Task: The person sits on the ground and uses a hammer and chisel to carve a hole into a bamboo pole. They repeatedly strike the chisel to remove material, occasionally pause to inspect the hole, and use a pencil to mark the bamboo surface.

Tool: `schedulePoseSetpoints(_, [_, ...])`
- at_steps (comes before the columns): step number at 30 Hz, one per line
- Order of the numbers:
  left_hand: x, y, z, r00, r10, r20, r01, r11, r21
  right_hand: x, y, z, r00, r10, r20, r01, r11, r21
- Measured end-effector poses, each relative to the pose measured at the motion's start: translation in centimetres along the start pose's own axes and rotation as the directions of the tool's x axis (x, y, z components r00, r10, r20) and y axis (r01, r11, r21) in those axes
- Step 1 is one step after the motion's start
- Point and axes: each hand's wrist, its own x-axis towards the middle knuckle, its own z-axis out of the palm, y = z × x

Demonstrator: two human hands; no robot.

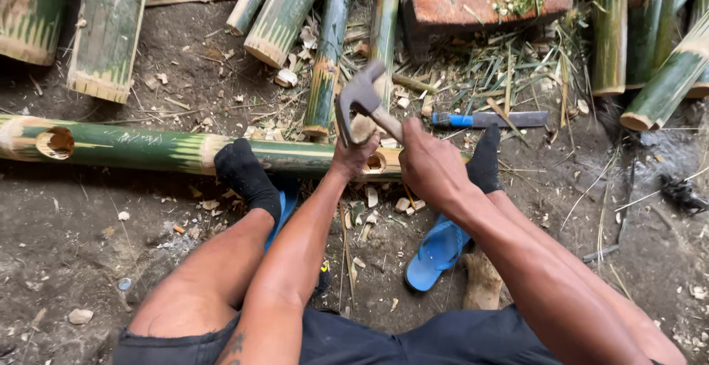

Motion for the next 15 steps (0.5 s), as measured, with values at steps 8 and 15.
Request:
schedulePoseSetpoints(8, [0.7, -5.2, 0.6, 0.99, 0.021, 0.14, 0.013, 0.97, -0.241, 0.7, -1.1, 1.2, 0.996, 0.025, 0.08, -0.012, 0.989, -0.149])
schedulePoseSetpoints(15, [-0.2, -2.7, 0.7, 0.98, -0.18, 0.083, 0.178, 0.984, 0.03, -0.7, 2.0, 0.6, 0.978, -0.064, -0.198, 0.093, 0.986, 0.14])
